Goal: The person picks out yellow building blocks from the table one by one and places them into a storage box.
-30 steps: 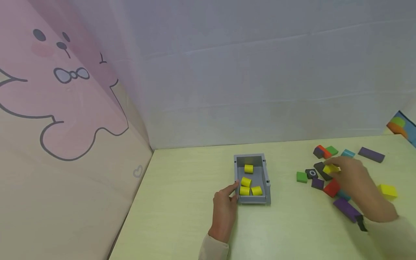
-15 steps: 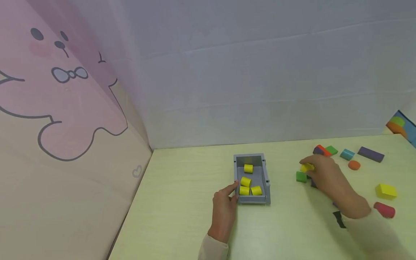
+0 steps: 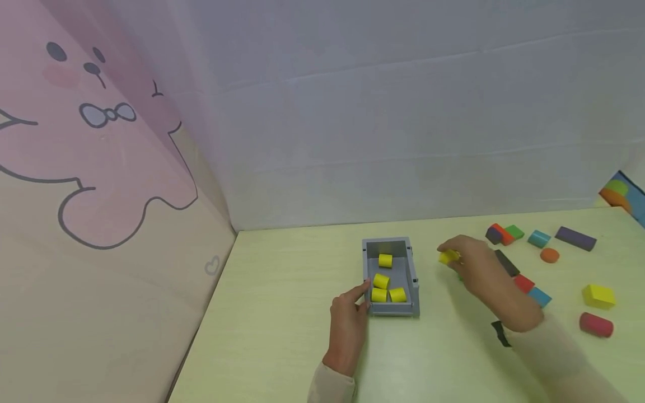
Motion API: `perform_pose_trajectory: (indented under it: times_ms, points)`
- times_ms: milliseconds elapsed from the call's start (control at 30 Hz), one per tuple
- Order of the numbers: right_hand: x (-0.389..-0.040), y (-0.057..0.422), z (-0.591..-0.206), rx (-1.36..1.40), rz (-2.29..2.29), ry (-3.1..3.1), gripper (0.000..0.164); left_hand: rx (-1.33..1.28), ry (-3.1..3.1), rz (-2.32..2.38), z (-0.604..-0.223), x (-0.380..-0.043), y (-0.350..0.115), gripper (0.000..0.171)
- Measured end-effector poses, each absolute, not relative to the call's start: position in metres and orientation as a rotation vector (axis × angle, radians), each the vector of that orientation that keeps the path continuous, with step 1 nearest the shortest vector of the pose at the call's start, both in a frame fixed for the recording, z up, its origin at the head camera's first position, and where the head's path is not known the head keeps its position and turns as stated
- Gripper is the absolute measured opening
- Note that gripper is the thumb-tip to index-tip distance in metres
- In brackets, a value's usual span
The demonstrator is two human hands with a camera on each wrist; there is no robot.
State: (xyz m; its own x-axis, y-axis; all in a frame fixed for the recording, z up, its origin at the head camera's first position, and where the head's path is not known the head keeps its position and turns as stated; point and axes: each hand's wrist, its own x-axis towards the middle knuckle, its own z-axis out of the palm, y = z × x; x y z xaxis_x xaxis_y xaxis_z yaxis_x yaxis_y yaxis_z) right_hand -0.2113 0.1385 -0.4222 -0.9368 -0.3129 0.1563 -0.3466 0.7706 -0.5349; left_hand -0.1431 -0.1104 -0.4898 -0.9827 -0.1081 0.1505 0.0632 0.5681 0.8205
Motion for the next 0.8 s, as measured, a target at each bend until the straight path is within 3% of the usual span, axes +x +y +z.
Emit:
perform_pose_trajectory:
  times_ms: [800]
  points:
    - [-0.213, 0.074, -0.423, 0.698, 1.023, -2.749, 0.029, 0.053, -2.620, -1.391, -0.488, -0.143, -0.110, 0.047]
